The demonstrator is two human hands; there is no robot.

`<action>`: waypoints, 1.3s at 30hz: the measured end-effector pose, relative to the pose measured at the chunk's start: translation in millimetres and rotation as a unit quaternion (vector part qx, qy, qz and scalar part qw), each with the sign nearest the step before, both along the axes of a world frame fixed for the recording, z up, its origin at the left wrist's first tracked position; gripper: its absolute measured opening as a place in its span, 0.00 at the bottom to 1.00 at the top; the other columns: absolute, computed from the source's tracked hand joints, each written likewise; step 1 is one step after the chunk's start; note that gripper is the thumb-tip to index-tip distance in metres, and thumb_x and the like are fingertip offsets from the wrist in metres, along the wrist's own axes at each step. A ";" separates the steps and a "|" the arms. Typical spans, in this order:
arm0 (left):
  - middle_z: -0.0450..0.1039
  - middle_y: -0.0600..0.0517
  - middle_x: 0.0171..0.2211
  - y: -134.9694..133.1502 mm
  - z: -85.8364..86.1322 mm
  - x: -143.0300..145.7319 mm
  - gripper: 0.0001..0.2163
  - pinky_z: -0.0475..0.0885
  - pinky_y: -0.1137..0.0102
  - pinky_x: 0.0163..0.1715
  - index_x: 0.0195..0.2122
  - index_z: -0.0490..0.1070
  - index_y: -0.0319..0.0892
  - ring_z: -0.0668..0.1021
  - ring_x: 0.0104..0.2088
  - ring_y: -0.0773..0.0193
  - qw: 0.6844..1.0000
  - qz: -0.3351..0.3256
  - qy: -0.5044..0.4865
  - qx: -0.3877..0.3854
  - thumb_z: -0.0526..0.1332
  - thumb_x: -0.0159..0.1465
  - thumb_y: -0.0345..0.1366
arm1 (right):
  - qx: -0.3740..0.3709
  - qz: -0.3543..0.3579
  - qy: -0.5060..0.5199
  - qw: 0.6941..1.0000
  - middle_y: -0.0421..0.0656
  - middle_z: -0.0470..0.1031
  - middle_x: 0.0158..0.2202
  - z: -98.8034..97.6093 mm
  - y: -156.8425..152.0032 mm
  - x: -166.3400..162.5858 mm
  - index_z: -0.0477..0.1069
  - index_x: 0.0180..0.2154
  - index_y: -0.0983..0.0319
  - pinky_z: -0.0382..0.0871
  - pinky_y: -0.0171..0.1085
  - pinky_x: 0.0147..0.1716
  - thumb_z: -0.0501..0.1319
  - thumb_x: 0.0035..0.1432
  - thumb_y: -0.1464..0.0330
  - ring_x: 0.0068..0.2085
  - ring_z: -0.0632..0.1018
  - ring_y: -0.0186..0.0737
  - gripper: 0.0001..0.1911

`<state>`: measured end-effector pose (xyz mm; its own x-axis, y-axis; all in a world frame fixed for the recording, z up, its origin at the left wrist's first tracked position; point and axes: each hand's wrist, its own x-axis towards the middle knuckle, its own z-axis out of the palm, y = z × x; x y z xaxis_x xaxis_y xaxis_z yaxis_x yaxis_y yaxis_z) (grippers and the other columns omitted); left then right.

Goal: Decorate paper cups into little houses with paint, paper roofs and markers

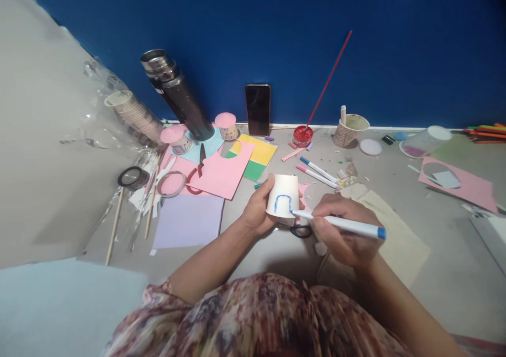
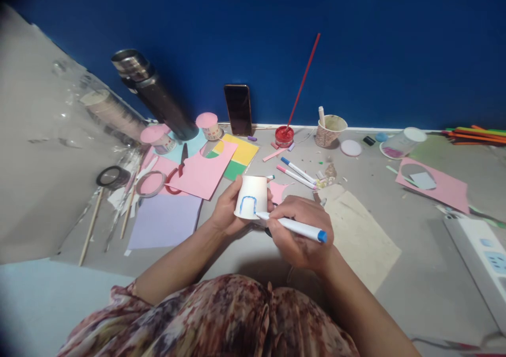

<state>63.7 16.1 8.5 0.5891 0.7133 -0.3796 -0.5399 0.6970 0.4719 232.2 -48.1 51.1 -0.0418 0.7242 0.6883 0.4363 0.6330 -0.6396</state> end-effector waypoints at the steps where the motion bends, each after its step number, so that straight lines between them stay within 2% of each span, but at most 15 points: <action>1: 0.82 0.38 0.33 -0.2 0.1 0.0 0.27 0.80 0.63 0.30 0.49 0.78 0.29 0.84 0.30 0.52 1.000 0.001 0.000 0.000 0.54 0.74 0.52 | 0.003 -0.002 0.002 1.000 0.40 0.79 0.24 -0.3 -0.2 -0.3 0.75 0.31 0.59 0.73 0.36 0.24 0.62 0.57 0.75 0.23 0.79 0.39 0.06; 5: 0.82 0.38 0.34 -0.9 0.9 0.6 0.26 0.80 0.64 0.31 0.48 0.78 0.29 0.84 0.31 0.53 1.000 0.014 0.001 -0.002 0.52 0.75 0.50 | 0.003 -0.077 -0.003 0.997 0.41 0.80 0.25 -2.5 -1.5 -2.2 0.76 0.31 0.59 0.75 0.36 0.25 0.64 0.58 0.75 0.25 0.81 0.40 0.06; 7: 0.82 0.38 0.34 -0.7 1.4 0.8 0.26 0.80 0.64 0.30 0.48 0.77 0.29 0.84 0.30 0.53 1.000 0.013 0.001 -0.002 0.51 0.75 0.50 | -0.001 -0.090 -0.010 0.996 0.40 0.80 0.24 -2.7 -1.9 -2.6 0.76 0.30 0.59 0.75 0.36 0.25 0.64 0.58 0.74 0.24 0.81 0.40 0.06; 15: 0.83 0.38 0.35 0.6 2.9 -0.2 0.28 0.79 0.63 0.29 0.53 0.76 0.30 0.85 0.30 0.51 1.000 0.002 -0.008 -0.005 0.53 0.74 0.53 | -0.016 0.026 0.010 0.999 0.41 0.78 0.24 -2.0 -0.4 0.8 0.75 0.32 0.59 0.71 0.38 0.24 0.62 0.57 0.75 0.23 0.77 0.39 0.06; 20: 0.83 0.36 0.36 0.5 2.7 -0.1 0.28 0.79 0.61 0.27 0.53 0.75 0.29 0.85 0.30 0.50 1.000 -0.001 -0.013 0.001 0.50 0.75 0.52 | 0.002 0.012 0.015 1.000 0.41 0.79 0.25 -2.8 -0.1 0.0 0.75 0.32 0.59 0.72 0.37 0.25 0.63 0.57 0.75 0.24 0.78 0.39 0.06; 23: 0.83 0.36 0.36 0.9 1.3 -0.4 0.28 0.79 0.62 0.27 0.53 0.75 0.30 0.85 0.30 0.50 1.000 0.002 -0.013 0.003 0.48 0.76 0.52 | -0.009 0.030 0.012 0.999 0.41 0.78 0.25 -2.7 -0.7 0.3 0.75 0.33 0.60 0.70 0.37 0.24 0.62 0.57 0.76 0.24 0.77 0.38 0.06; 28: 0.82 0.39 0.35 1.6 -0.4 -1.1 0.28 0.79 0.62 0.30 0.53 0.76 0.30 0.85 0.30 0.50 1.000 0.007 -0.009 0.001 0.52 0.74 0.53 | -0.012 0.044 0.008 0.999 0.41 0.78 0.25 -3.9 -0.8 2.0 0.75 0.33 0.60 0.70 0.37 0.25 0.62 0.58 0.76 0.24 0.77 0.38 0.06; 32: 0.82 0.40 0.33 1.4 -0.1 -0.6 0.28 0.79 0.62 0.30 0.50 0.77 0.30 0.84 0.29 0.52 1.000 0.015 -0.001 0.004 0.52 0.74 0.53 | -0.009 0.040 0.004 0.999 0.40 0.78 0.24 -3.7 -0.3 1.1 0.75 0.32 0.59 0.70 0.37 0.24 0.62 0.57 0.76 0.23 0.77 0.38 0.06; 34: 0.81 0.40 0.33 0.8 0.7 0.2 0.27 0.79 0.63 0.31 0.48 0.77 0.30 0.84 0.29 0.53 1.000 0.022 0.008 0.007 0.51 0.75 0.52 | 0.000 0.021 0.001 1.000 0.40 0.78 0.24 -3.3 -0.4 -0.3 0.75 0.32 0.59 0.71 0.36 0.24 0.62 0.57 0.76 0.23 0.77 0.38 0.07; 39: 0.81 0.40 0.32 -1.3 3.3 2.8 0.25 0.79 0.65 0.30 0.46 0.77 0.30 0.83 0.29 0.55 0.998 0.052 0.031 0.010 0.52 0.75 0.51 | 0.022 -0.113 -0.019 0.993 0.41 0.81 0.25 -4.4 -0.9 -3.4 0.76 0.31 0.60 0.75 0.35 0.26 0.65 0.59 0.74 0.25 0.82 0.39 0.05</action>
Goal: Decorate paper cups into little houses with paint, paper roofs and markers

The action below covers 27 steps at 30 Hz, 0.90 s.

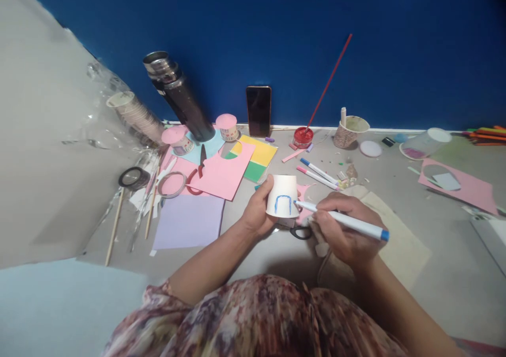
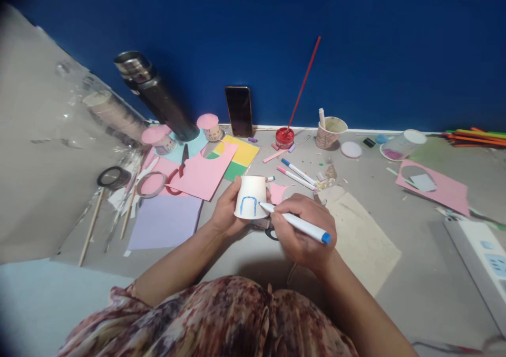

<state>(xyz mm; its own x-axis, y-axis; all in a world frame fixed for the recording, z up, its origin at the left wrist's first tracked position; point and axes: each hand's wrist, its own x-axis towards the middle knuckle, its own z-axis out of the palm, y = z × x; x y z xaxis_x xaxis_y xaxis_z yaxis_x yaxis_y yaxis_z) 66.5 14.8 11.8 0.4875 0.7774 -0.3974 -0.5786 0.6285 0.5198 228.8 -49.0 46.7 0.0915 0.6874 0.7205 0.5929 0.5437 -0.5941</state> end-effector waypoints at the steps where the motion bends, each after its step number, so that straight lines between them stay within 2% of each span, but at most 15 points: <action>1: 0.81 0.41 0.32 -0.3 0.5 0.4 0.25 0.79 0.65 0.29 0.46 0.77 0.31 0.83 0.28 0.55 1.000 -0.001 0.002 0.000 0.53 0.75 0.51 | 0.000 -0.009 -0.008 1.000 0.41 0.81 0.25 -0.4 0.0 -0.2 0.76 0.31 0.60 0.76 0.35 0.27 0.65 0.59 0.74 0.25 0.82 0.39 0.05; 5: 0.81 0.41 0.33 -1.1 1.1 1.1 0.24 0.79 0.64 0.27 0.44 0.77 0.31 0.83 0.28 0.55 1.000 -0.005 0.009 0.004 0.54 0.74 0.51 | -0.002 -0.012 -0.033 0.999 0.42 0.82 0.25 -0.3 0.2 0.3 0.76 0.30 0.61 0.78 0.35 0.28 0.65 0.61 0.73 0.26 0.83 0.40 0.06; 14: 0.82 0.40 0.35 -3.3 -4.8 1.4 0.24 0.79 0.63 0.30 0.47 0.77 0.31 0.83 0.29 0.54 0.999 0.003 0.033 0.021 0.60 0.71 0.53 | -0.001 -0.004 -0.048 0.999 0.42 0.82 0.25 4.7 0.5 0.3 0.76 0.30 0.61 0.78 0.35 0.27 0.64 0.61 0.73 0.25 0.83 0.40 0.06; 19: 0.82 0.40 0.35 -5.4 -8.0 2.2 0.25 0.79 0.64 0.35 0.46 0.76 0.32 0.83 0.32 0.54 0.998 0.012 0.042 0.044 0.64 0.67 0.54 | -0.003 -0.003 -0.045 0.999 0.42 0.82 0.25 3.3 -0.1 0.6 0.76 0.30 0.61 0.77 0.34 0.27 0.64 0.61 0.74 0.25 0.82 0.39 0.06; 27: 0.80 0.47 0.36 -5.3 -16.2 2.8 0.30 0.77 0.67 0.35 0.50 0.75 0.37 0.81 0.33 0.59 0.997 0.027 0.044 0.062 0.73 0.58 0.57 | -0.001 0.009 -0.047 0.999 0.41 0.82 0.25 3.7 0.6 -0.5 0.76 0.30 0.60 0.77 0.35 0.26 0.64 0.61 0.74 0.24 0.81 0.39 0.07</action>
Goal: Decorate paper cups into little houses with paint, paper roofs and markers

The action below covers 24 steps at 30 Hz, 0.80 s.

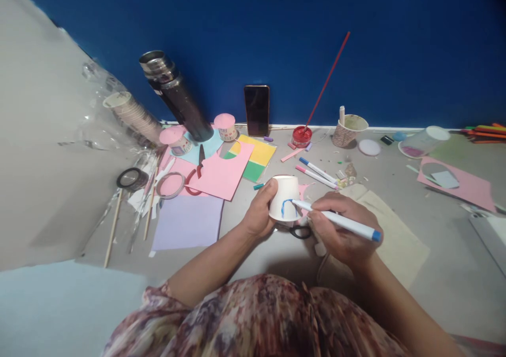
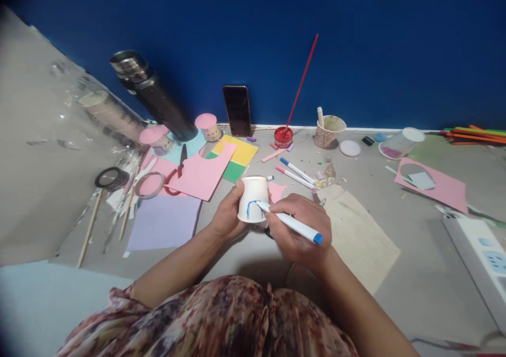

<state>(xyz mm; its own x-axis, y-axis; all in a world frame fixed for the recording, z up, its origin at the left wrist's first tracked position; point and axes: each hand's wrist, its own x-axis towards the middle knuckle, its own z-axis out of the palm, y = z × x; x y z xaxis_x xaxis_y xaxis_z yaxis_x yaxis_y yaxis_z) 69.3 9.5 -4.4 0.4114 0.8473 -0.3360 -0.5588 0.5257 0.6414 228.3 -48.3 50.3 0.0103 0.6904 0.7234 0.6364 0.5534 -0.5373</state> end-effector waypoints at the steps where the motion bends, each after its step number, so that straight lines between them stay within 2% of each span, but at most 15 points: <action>1: 0.79 0.48 0.35 -0.2 -0.4 0.3 0.31 0.77 0.67 0.34 0.50 0.75 0.37 0.81 0.32 0.59 1.000 -0.003 0.002 0.005 0.73 0.57 0.58 | -0.002 0.001 -0.001 1.000 0.41 0.82 0.24 0.0 0.1 -0.2 0.76 0.30 0.60 0.77 0.35 0.26 0.64 0.61 0.74 0.24 0.81 0.39 0.07; 5: 0.78 0.50 0.34 -1.2 -1.5 1.2 0.33 0.75 0.70 0.31 0.49 0.76 0.39 0.79 0.30 0.62 1.000 0.005 0.015 0.027 0.74 0.54 0.60 | -0.006 -0.002 -0.001 1.000 0.41 0.82 0.24 0.0 0.2 -0.2 0.76 0.30 0.59 0.76 0.36 0.25 0.64 0.62 0.73 0.23 0.81 0.39 0.08; 14: 0.76 0.50 0.34 -0.5 -3.4 1.6 0.32 0.72 0.70 0.32 0.48 0.76 0.38 0.78 0.32 0.62 0.998 0.021 0.028 0.048 0.74 0.54 0.60 | -0.003 0.020 0.002 1.000 0.41 0.82 0.25 2.7 0.3 0.2 0.77 0.31 0.60 0.76 0.35 0.26 0.64 0.61 0.74 0.24 0.81 0.39 0.07; 24: 0.80 0.47 0.36 -3.0 0.8 2.2 0.31 0.78 0.66 0.32 0.51 0.75 0.38 0.83 0.36 0.54 0.998 0.007 0.037 0.054 0.72 0.57 0.60 | -0.003 -0.003 -0.002 1.000 0.41 0.82 0.24 -0.7 -0.3 -0.7 0.76 0.30 0.59 0.77 0.36 0.24 0.64 0.61 0.73 0.23 0.81 0.40 0.07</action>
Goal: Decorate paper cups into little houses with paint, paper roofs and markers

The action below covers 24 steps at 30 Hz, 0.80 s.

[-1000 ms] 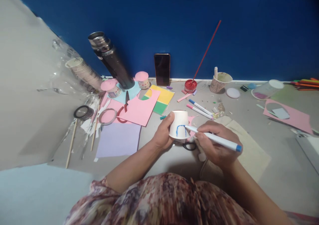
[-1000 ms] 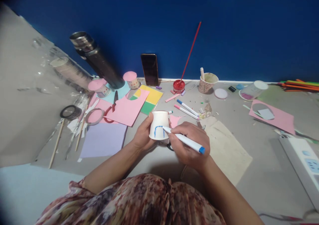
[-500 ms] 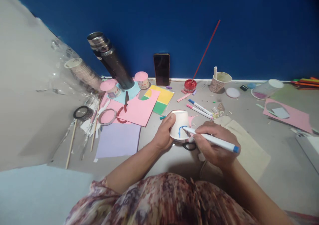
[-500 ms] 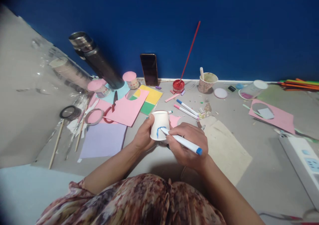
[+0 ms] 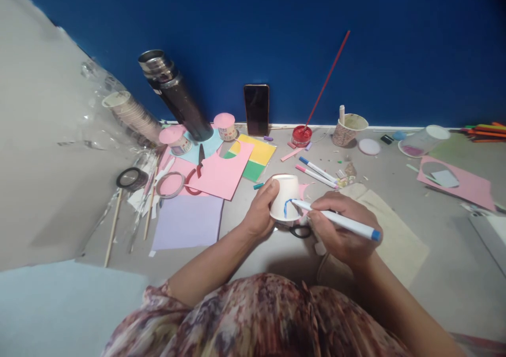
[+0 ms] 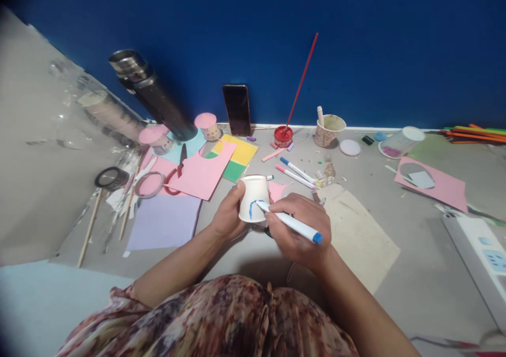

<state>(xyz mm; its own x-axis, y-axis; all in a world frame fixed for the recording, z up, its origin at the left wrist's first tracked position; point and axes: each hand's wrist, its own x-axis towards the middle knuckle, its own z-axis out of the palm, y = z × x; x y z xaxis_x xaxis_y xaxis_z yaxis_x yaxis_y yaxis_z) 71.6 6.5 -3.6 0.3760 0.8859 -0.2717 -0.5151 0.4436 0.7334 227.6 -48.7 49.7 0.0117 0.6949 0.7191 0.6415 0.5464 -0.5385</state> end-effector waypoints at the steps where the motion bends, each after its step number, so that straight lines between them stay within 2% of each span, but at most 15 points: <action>1: 0.80 0.46 0.36 -0.2 0.9 0.0 0.31 0.78 0.66 0.32 0.50 0.75 0.38 0.83 0.36 0.53 1.000 -0.001 0.001 0.005 0.71 0.57 0.59 | 0.001 -0.001 0.000 1.000 0.41 0.82 0.24 -0.2 0.0 0.1 0.76 0.30 0.59 0.77 0.37 0.24 0.64 0.61 0.73 0.23 0.81 0.41 0.07; 6: 0.80 0.47 0.34 -0.7 3.0 -0.1 0.30 0.78 0.66 0.30 0.49 0.76 0.39 0.83 0.35 0.53 1.000 -0.004 -0.006 0.010 0.73 0.56 0.59 | -0.001 0.008 0.005 1.000 0.41 0.82 0.24 -0.4 0.0 0.0 0.77 0.31 0.59 0.76 0.36 0.24 0.64 0.61 0.73 0.23 0.81 0.40 0.07; 14: 0.79 0.48 0.34 -0.2 -1.2 0.4 0.31 0.73 0.71 0.27 0.48 0.76 0.37 0.81 0.32 0.59 1.000 0.009 0.006 0.020 0.72 0.57 0.60 | -0.001 -0.001 0.002 1.000 0.41 0.82 0.24 0.1 0.2 0.6 0.77 0.30 0.59 0.76 0.36 0.25 0.64 0.61 0.73 0.24 0.81 0.40 0.07; 20: 0.80 0.47 0.33 -0.7 1.7 0.0 0.30 0.77 0.67 0.30 0.48 0.75 0.39 0.83 0.35 0.53 1.000 -0.001 0.003 0.015 0.72 0.57 0.59 | -0.005 0.012 0.005 1.000 0.41 0.82 0.24 -0.3 0.0 -0.1 0.77 0.29 0.58 0.75 0.36 0.23 0.64 0.60 0.72 0.23 0.81 0.41 0.07; 24: 0.80 0.47 0.34 -0.9 0.9 0.5 0.30 0.77 0.66 0.32 0.48 0.76 0.38 0.83 0.36 0.53 1.000 0.005 0.004 0.014 0.72 0.57 0.59 | -0.005 0.009 0.004 1.000 0.41 0.82 0.24 0.6 -0.1 -0.2 0.77 0.30 0.58 0.76 0.36 0.24 0.64 0.61 0.73 0.23 0.81 0.40 0.07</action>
<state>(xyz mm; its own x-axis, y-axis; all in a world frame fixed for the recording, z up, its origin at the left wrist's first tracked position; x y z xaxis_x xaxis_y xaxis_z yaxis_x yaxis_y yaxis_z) 72.1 5.7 -2.6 0.3653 0.8967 -0.2499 -0.5128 0.4179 0.7499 227.4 -48.8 50.3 0.0050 0.7026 0.7115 0.6266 0.5523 -0.5498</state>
